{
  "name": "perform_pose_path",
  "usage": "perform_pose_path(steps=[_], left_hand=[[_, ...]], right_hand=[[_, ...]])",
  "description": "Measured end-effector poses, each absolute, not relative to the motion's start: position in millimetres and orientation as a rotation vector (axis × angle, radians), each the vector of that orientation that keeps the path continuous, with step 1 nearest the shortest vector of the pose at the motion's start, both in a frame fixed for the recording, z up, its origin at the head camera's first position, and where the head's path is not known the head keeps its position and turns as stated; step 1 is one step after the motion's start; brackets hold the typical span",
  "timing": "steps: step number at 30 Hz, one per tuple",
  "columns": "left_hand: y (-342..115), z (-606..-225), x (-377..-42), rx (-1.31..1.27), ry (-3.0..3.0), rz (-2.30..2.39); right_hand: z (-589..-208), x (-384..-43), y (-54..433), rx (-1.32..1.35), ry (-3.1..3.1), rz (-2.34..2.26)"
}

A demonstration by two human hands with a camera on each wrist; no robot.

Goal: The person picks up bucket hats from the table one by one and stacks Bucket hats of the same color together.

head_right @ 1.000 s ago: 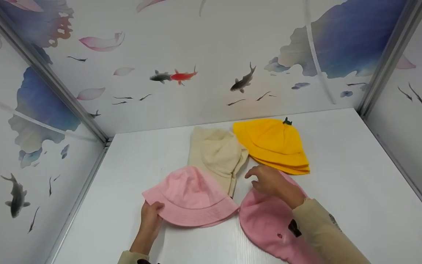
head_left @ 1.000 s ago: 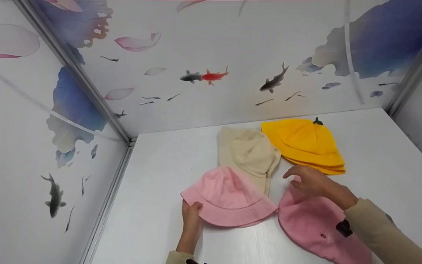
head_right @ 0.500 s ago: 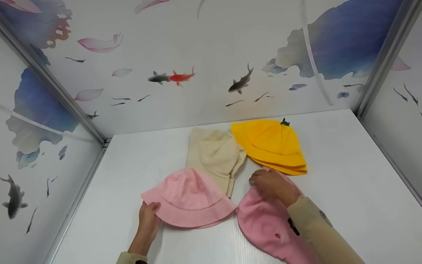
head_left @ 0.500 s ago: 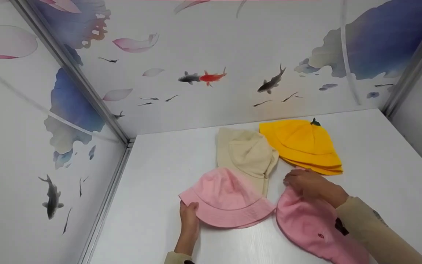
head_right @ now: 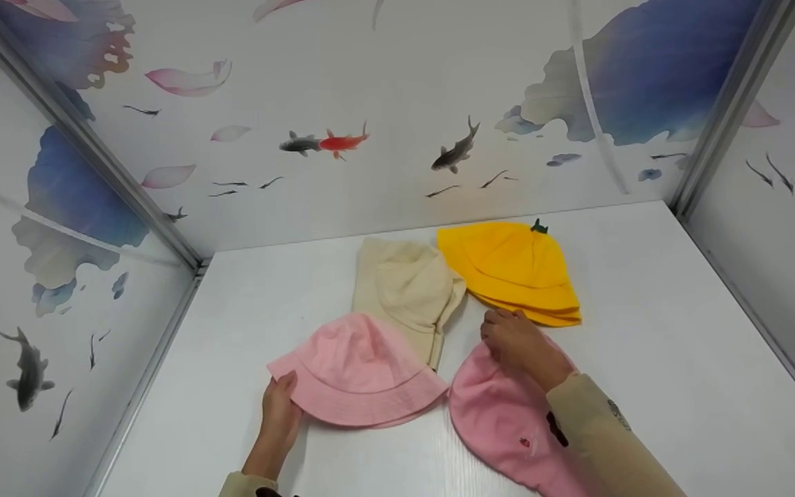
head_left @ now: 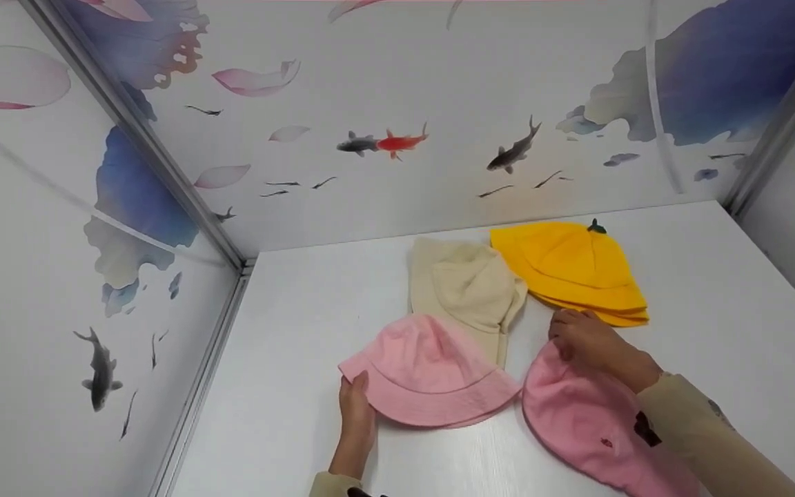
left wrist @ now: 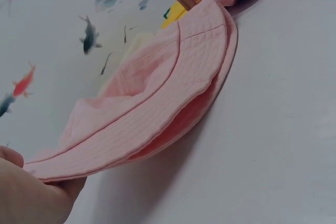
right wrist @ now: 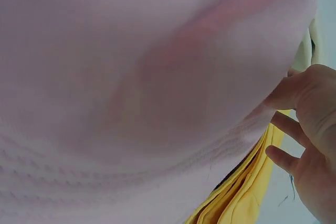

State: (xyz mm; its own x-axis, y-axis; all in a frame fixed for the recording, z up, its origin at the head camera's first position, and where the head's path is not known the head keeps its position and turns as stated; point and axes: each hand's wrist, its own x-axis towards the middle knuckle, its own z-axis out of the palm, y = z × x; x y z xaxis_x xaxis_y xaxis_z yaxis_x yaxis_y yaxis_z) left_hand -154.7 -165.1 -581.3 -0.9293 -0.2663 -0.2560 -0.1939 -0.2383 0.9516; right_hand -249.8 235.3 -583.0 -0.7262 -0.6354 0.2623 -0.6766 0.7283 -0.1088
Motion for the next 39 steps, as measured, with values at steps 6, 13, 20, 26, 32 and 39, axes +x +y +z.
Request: perform_pose_path(steps=[6,13,20,26,32,39], left_hand=[[-167,-583,-152,0.542,-1.933,-2.348],[-169,-584,-150,0.571,-2.007,-2.274],[-171,-585,-148,0.621,-2.096,-2.122],[-173,-588,-149,0.659,-2.085,-2.11],[-173,-590,-148,0.674,-2.088,-2.107],[-173,-591,-146,0.66,-2.074,-2.12]], right_hand=[[-582,-249,235,1.077,-2.62,0.348],[-566,-234,238,1.169,-2.617,0.499],[-537,-220,238,1.17,-2.813,0.62],[-521,-209,235,1.228,-2.753,0.77],[-508,-199,230,1.275,-2.665,0.9],[-485,-190,220,1.295,-2.618,0.898]])
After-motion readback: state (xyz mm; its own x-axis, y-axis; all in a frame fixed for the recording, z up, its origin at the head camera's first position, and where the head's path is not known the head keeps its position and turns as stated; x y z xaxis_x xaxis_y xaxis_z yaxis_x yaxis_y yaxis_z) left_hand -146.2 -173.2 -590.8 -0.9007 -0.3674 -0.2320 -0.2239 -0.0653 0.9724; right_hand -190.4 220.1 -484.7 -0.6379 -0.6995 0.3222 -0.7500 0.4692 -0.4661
